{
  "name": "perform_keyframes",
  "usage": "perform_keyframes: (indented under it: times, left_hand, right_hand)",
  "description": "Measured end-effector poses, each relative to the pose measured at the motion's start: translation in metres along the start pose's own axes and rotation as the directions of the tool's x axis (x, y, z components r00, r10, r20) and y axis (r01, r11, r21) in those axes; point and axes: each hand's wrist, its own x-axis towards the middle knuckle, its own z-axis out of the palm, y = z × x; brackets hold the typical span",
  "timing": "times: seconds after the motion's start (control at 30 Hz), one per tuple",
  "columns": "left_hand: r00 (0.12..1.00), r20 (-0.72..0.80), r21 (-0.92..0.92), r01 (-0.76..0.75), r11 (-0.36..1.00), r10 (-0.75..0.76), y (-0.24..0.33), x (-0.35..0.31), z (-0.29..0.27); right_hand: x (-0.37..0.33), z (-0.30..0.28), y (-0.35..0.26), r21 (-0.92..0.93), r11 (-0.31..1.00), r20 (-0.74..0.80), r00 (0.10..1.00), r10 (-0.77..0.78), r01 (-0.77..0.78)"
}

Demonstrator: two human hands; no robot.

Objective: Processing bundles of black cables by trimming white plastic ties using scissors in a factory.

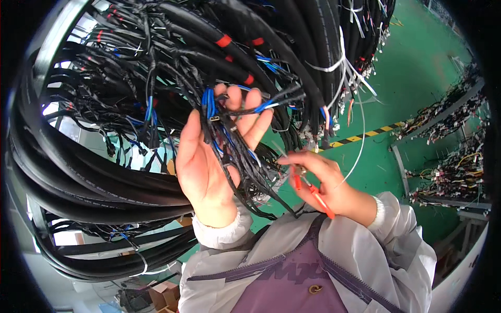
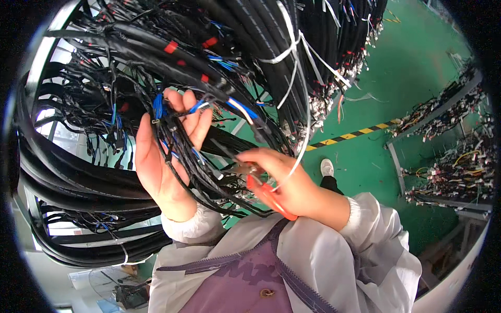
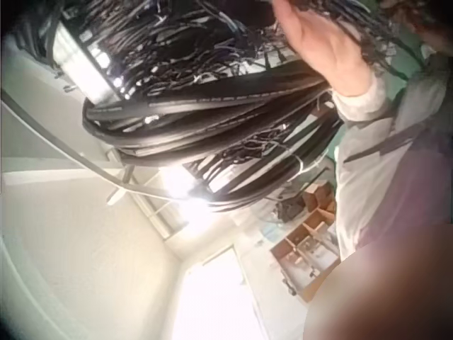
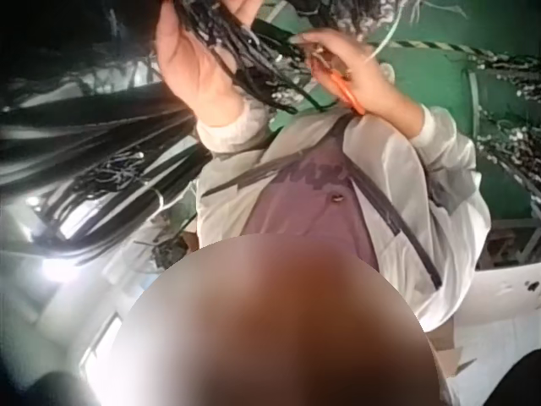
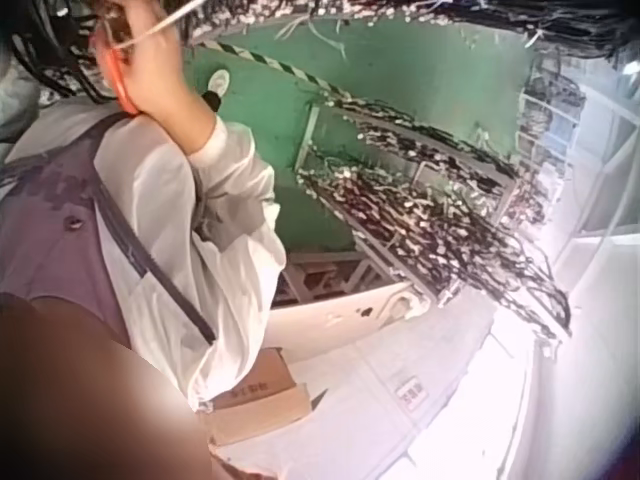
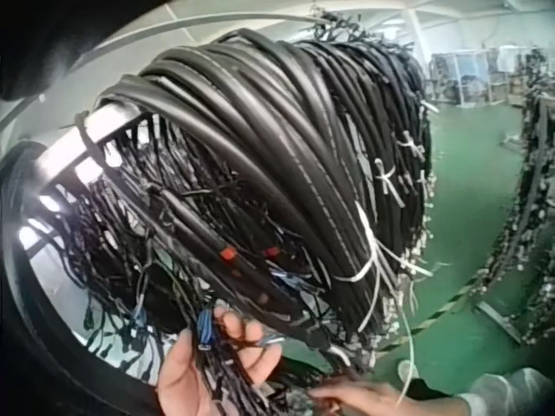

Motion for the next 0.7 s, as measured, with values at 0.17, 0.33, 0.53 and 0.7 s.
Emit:
perform_keyframes:
  times: [0.17,0.33,0.53,0.7]
  left_hand:
    - [1.0,0.0,-0.035,0.011,0.999,-0.011,-0.001,0.003,0.002]
    - [1.0,0.029,-0.016,0.004,1.0,-0.003,-0.002,0.005,-0.001]
    - [0.998,0.064,0.105,-0.026,0.994,0.019,0.0,0.004,-0.01]
    - [0.998,0.062,0.122,-0.017,0.992,0.01,0.001,0.003,-0.015]
  right_hand:
    - [0.016,0.006,-0.012,0.241,0.968,0.026,0.997,-0.079,0.071]
    - [0.015,0.011,-0.016,0.469,0.882,-0.014,0.999,0.046,-0.034]
    - [0.025,-0.001,-0.04,0.528,0.831,0.025,0.982,0.187,-0.172]
    - [0.035,0.0,-0.04,0.484,0.874,0.02,0.999,0.036,-0.041]
